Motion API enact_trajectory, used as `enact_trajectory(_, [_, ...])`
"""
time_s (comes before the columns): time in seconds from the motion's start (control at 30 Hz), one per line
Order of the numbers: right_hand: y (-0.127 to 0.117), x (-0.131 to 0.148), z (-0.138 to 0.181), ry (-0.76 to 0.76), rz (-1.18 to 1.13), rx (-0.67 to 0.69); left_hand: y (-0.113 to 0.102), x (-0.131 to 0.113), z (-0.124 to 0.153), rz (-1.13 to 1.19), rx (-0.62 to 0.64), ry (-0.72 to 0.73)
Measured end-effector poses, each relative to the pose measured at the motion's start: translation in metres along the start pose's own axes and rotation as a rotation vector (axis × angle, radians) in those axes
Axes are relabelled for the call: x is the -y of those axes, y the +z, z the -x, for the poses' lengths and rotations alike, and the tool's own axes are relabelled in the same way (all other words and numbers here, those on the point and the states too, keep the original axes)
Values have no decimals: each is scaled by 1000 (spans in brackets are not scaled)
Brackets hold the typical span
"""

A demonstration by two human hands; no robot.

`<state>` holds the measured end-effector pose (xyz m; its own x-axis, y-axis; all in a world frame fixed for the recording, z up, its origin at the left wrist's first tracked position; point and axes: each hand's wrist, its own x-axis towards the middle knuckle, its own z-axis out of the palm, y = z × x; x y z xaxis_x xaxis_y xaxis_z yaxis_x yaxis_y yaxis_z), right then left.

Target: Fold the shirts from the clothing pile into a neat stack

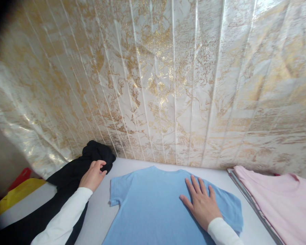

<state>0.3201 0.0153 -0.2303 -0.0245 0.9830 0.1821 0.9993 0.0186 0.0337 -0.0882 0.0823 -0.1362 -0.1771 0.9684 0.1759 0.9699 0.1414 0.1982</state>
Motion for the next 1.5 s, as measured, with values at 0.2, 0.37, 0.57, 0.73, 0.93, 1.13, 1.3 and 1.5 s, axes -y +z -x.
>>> enact_trajectory(0.2, [4,-1,-1,-2,-13,-12,6,-28,31,54,194,166])
enact_trajectory(0.37, [3,0,-1,1,-33,-8,1,-24,64,14,255,226])
enact_trajectory(0.57, [0,1,-1,8,-4,11,11,-14,96,47,221,138])
enact_trajectory(0.73, [3,0,0,-1,21,-1,29,-21,103,142,100,158])
enact_trajectory(0.93, [5,-1,0,2,15,-11,38,-19,96,364,76,97])
enact_trajectory(1.13, [6,-2,0,-12,-9,-37,40,-18,94,626,118,147])
enact_trajectory(1.3, [5,-2,-1,-8,0,-31,36,-18,93,623,211,126])
enact_trajectory(1.5, [5,-1,0,-5,0,-23,32,-16,90,465,80,277])
